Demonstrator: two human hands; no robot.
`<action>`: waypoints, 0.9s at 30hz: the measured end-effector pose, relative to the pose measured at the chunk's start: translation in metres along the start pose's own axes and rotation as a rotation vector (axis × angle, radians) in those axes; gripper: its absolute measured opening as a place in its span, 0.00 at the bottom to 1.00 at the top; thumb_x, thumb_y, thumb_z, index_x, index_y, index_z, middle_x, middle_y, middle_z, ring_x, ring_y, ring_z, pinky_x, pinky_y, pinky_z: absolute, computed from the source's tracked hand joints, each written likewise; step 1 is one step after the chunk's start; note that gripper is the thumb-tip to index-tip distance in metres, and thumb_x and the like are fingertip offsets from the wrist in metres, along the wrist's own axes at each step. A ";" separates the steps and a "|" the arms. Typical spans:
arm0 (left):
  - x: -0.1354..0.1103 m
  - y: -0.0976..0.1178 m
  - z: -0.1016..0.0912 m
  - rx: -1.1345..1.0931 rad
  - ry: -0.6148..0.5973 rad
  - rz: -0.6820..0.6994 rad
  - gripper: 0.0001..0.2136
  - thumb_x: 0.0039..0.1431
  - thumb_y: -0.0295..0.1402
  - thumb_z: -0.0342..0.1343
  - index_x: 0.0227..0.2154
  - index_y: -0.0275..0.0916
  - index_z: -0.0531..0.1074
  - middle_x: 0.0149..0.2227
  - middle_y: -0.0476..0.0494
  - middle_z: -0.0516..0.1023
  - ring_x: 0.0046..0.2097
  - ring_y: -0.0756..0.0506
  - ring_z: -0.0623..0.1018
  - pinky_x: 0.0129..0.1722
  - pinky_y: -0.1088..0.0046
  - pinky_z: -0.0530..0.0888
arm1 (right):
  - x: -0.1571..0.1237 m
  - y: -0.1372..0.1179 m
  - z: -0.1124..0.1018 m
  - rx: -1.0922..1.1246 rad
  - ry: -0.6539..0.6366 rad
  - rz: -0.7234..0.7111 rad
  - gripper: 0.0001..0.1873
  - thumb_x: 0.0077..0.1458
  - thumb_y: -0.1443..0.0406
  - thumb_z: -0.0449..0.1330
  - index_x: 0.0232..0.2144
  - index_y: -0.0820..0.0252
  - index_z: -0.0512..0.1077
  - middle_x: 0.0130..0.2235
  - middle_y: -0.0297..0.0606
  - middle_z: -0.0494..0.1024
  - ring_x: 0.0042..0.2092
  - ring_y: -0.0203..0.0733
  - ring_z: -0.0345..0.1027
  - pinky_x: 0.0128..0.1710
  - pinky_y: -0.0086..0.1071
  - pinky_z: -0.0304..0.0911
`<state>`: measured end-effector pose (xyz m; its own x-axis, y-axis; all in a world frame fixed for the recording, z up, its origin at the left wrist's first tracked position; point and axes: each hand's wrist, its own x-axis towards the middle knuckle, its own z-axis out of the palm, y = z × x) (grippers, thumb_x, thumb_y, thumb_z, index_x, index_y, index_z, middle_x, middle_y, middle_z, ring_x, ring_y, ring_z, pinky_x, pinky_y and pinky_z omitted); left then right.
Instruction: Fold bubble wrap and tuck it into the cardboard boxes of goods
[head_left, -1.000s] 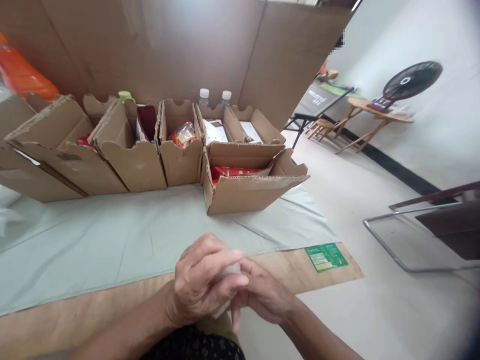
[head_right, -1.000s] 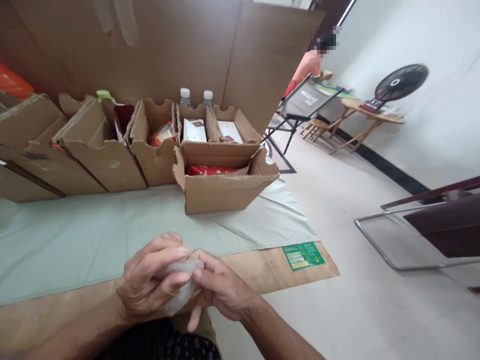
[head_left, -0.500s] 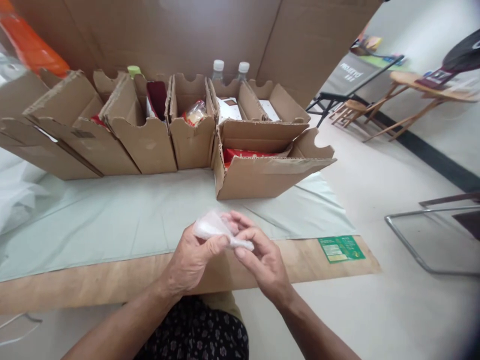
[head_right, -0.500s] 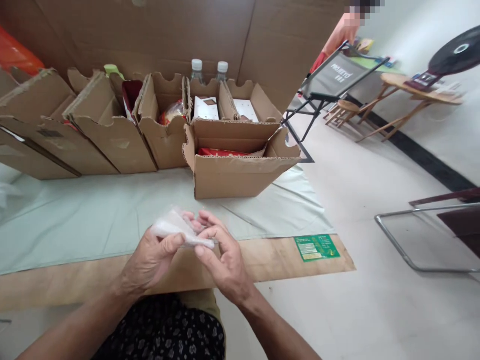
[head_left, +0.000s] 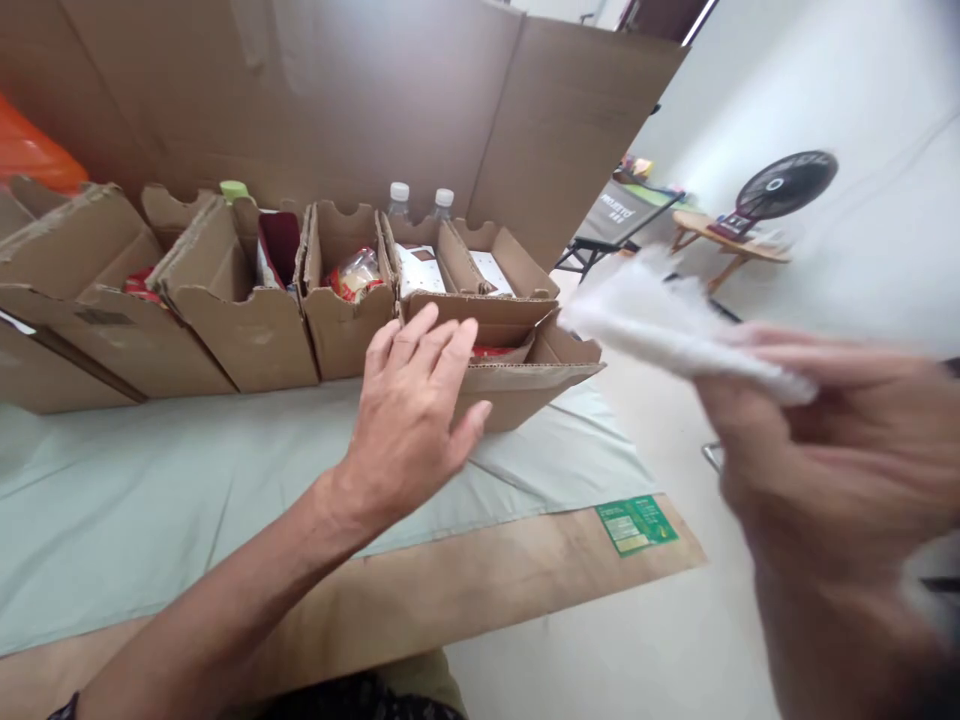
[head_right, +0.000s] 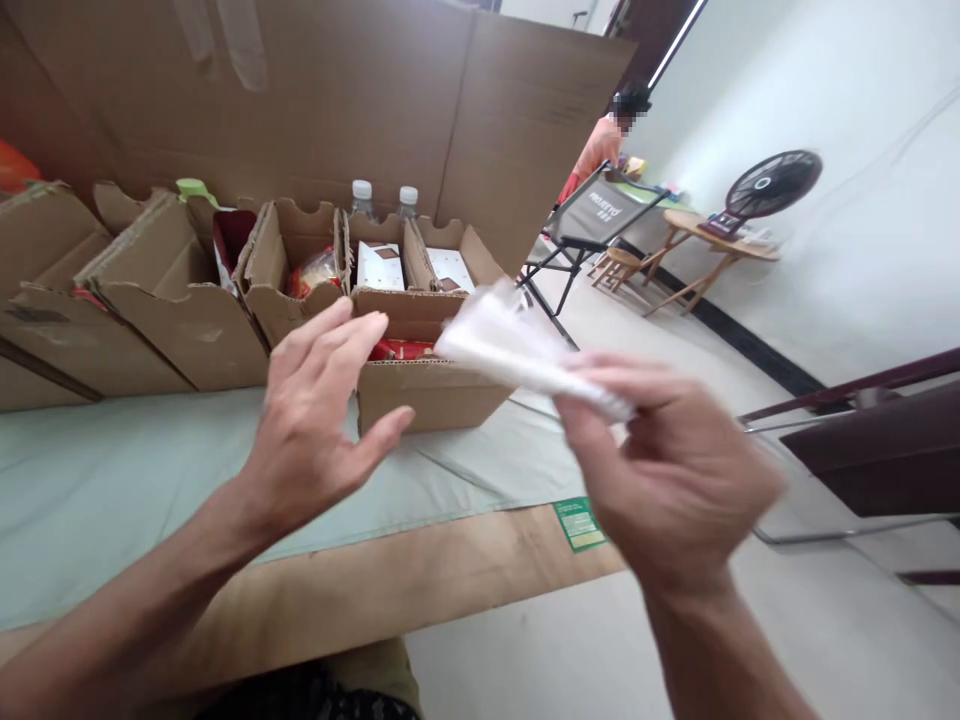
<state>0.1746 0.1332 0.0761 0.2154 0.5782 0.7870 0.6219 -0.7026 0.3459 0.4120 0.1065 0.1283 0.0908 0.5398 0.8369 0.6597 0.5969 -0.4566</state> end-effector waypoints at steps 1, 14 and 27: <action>0.006 -0.004 0.006 0.060 -0.057 -0.013 0.20 0.63 0.31 0.62 0.57 0.32 0.71 0.56 0.29 0.80 0.66 0.28 0.72 0.67 0.39 0.64 | 0.017 0.004 -0.002 -0.069 0.068 -0.070 0.04 0.57 0.64 0.71 0.37 0.52 0.81 0.41 0.39 0.85 0.43 0.47 0.80 0.43 0.41 0.72; -0.015 -0.008 0.022 0.080 -0.184 -0.008 0.11 0.67 0.20 0.51 0.41 0.39 0.76 0.40 0.43 0.83 0.48 0.39 0.81 0.65 0.36 0.65 | 0.096 0.063 0.005 -0.428 -0.805 0.035 0.06 0.55 0.61 0.65 0.27 0.54 0.75 0.23 0.29 0.71 0.25 0.35 0.59 0.26 0.33 0.51; -0.015 -0.008 0.022 0.030 -0.133 0.018 0.10 0.64 0.19 0.53 0.41 0.37 0.76 0.41 0.41 0.85 0.42 0.40 0.83 0.58 0.47 0.73 | 0.083 0.015 0.149 -0.441 -1.522 -0.046 0.06 0.51 0.72 0.62 0.31 0.61 0.80 0.28 0.34 0.78 0.29 0.36 0.66 0.30 0.31 0.53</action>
<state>0.1827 0.1393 0.0508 0.3230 0.6168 0.7178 0.6390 -0.7016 0.3154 0.3185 0.2486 0.1462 -0.5567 0.7535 -0.3497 0.8210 0.5631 -0.0937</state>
